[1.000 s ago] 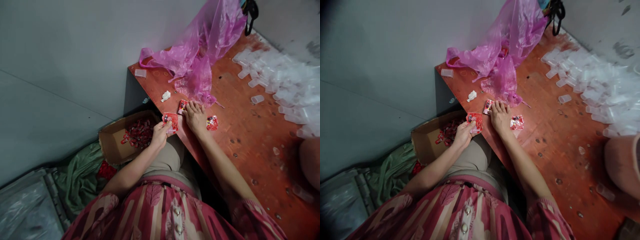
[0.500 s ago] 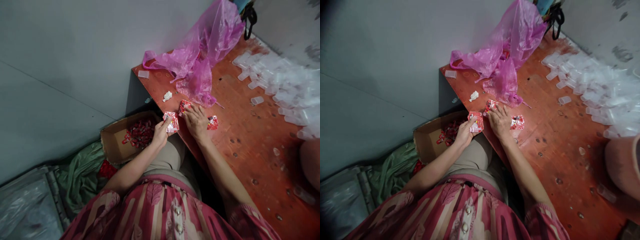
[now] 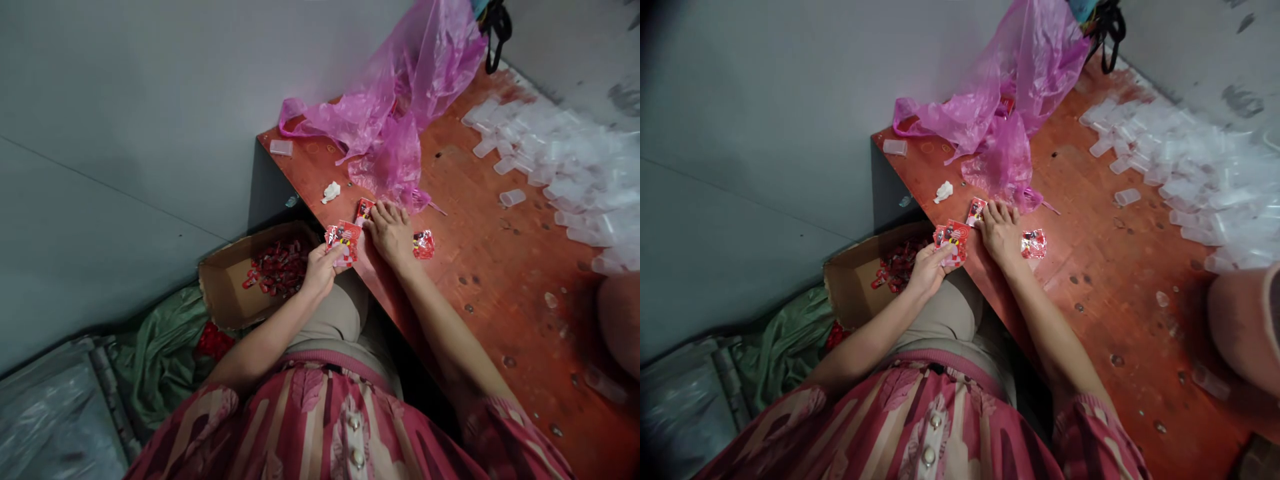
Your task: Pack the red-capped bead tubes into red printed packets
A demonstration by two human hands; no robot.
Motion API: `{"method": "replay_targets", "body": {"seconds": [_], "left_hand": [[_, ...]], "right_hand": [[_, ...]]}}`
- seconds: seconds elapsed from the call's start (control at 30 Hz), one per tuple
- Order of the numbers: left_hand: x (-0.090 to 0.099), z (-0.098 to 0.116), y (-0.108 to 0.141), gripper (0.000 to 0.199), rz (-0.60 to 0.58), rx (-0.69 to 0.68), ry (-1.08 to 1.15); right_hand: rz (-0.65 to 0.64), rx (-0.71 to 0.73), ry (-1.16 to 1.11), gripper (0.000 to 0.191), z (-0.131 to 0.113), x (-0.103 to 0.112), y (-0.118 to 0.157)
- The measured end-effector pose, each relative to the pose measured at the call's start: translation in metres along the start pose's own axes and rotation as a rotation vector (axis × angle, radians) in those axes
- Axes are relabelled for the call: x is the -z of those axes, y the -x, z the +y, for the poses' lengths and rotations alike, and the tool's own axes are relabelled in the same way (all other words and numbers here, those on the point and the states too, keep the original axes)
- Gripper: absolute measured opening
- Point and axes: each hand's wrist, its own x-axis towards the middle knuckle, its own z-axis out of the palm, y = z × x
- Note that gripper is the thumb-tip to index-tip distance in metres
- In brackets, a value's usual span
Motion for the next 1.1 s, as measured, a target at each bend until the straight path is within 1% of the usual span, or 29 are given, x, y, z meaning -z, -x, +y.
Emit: {"method": "replay_targets", "body": {"seconds": [0.07,0.13,0.23,0.33,0.47,0.57,0.63,0.7,0.77,0.87,0.93,1.03,1.1], "left_hand": [[0.0,0.001,0.001,0.033,-0.002,0.001,0.001],[-0.001,0.003,0.002,0.031,0.007,-0.001,0.007],[-0.003,0.004,0.003,0.028,0.028,-0.009,0.031],[-0.003,0.004,0.003,0.025,0.047,-0.017,0.049],[0.0,0.002,0.003,0.025,0.034,-0.017,0.04],[-0.001,0.002,0.005,0.029,0.013,0.004,0.067],[-0.004,0.002,0.006,0.034,-0.016,0.008,0.09],[-0.006,0.001,0.007,0.038,-0.039,0.001,0.08],[-0.007,0.001,0.007,0.039,-0.029,-0.013,0.054],[-0.006,0.0,0.006,0.039,-0.006,-0.022,0.033],[-0.006,-0.001,0.005,0.038,0.007,-0.032,0.037],[-0.005,-0.001,0.005,0.037,0.026,-0.043,0.061],[-0.005,-0.001,0.005,0.038,0.03,-0.043,0.075]], "right_hand": [[-0.009,0.002,0.016,0.036,0.0,-0.008,0.0],[0.024,0.007,0.022,0.034,-0.002,-0.014,0.002],[0.078,0.052,0.016,0.031,-0.004,-0.016,0.005],[0.143,0.078,-0.028,0.028,-0.001,-0.012,0.006],[0.258,0.08,-0.144,0.027,-0.006,0.006,0.016],[0.237,0.2,-0.203,0.023,-0.022,0.021,0.032],[0.181,0.291,-0.207,0.021,-0.033,0.027,0.041],[0.117,0.334,-0.213,0.022,-0.037,0.031,0.044],[0.09,0.281,-0.233,0.026,-0.034,0.03,0.038],[0.11,0.088,-0.195,0.032,-0.017,0.021,0.018],[0.073,0.001,-0.115,0.036,-0.007,0.011,0.005],[-0.009,-0.023,-0.034,0.038,0.0,-0.003,-0.004],[-0.01,-0.015,-0.012,0.035,-0.001,-0.01,-0.003]]}}
